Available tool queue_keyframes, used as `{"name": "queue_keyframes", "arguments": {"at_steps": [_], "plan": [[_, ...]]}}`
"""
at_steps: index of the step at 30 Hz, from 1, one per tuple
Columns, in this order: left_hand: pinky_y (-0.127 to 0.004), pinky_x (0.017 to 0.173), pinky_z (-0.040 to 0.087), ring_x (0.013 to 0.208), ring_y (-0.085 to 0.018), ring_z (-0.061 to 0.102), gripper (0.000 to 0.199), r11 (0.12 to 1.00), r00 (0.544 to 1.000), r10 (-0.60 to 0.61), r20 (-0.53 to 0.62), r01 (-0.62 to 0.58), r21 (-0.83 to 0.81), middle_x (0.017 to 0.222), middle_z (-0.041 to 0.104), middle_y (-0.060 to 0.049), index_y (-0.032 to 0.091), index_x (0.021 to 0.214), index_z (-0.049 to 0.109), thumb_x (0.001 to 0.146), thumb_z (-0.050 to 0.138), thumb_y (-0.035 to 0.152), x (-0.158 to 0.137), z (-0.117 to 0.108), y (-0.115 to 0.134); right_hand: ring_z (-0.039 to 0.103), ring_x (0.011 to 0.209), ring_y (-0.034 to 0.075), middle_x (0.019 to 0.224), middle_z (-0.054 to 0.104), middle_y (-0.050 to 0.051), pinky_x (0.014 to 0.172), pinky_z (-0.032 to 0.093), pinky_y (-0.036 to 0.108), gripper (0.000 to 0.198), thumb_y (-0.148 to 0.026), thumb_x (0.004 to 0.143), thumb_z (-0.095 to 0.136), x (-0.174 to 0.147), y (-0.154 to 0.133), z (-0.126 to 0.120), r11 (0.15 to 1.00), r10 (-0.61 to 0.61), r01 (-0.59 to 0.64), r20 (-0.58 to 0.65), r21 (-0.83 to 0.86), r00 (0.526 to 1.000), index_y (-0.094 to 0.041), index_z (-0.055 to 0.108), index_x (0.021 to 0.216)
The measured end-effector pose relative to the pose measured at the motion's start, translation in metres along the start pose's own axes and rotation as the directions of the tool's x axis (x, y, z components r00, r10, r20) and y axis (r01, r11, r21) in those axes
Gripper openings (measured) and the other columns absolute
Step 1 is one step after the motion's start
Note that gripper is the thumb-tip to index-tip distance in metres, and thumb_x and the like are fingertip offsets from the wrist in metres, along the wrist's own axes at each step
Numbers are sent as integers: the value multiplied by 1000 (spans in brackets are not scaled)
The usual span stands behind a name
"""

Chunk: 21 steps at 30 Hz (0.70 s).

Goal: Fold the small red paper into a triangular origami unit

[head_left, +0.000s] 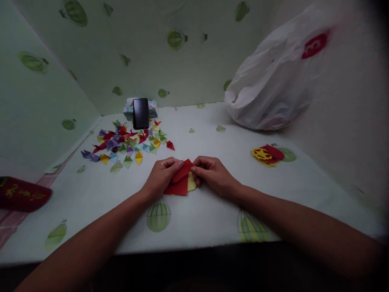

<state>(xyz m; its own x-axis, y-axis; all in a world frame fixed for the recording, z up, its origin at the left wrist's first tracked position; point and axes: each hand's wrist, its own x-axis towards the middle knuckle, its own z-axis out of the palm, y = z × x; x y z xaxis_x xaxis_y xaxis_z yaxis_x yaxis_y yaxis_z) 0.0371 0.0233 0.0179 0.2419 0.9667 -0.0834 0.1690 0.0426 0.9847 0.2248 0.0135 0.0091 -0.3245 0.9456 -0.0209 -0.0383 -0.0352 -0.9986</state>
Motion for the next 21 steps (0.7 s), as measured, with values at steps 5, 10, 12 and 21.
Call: {"name": "queue_keyframes", "arguments": {"at_steps": [5,10,12,21], "plan": [[-25,59,35,61,-11,44,34,996,998,67,-5,-67,63,66,53,1,16,73,67,86,64,46,0,-2,-1,52,48,8,56,57,-5,49,41,23,17,-29,83,65,-1,1,0,1000,2,-2,-1,12,1000,-18,58,72],[-27,69,41,73,-14,53,27,976,982,183,-40,-177,127,80,61,-2,17,74,71,87,64,39,0,-3,-2,52,48,8,56,57,-5,49,42,23,21,-31,83,67,0,2,0,998,11,-12,18,57,1000,-19,56,70],[-27,69,41,72,-14,53,27,966,977,208,-47,-198,165,78,61,-2,17,72,71,87,63,38,0,-3,-1,52,48,9,57,57,-5,50,43,24,22,-33,83,67,1,3,0,997,21,-24,42,77,999,-19,54,71],[-25,64,37,66,-12,48,29,944,975,202,92,-219,245,68,55,1,16,68,67,86,64,39,-1,0,4,53,48,10,53,57,-4,51,42,24,27,-40,90,62,0,1,-2,997,-20,25,60,-68,998,-19,56,75]]}}
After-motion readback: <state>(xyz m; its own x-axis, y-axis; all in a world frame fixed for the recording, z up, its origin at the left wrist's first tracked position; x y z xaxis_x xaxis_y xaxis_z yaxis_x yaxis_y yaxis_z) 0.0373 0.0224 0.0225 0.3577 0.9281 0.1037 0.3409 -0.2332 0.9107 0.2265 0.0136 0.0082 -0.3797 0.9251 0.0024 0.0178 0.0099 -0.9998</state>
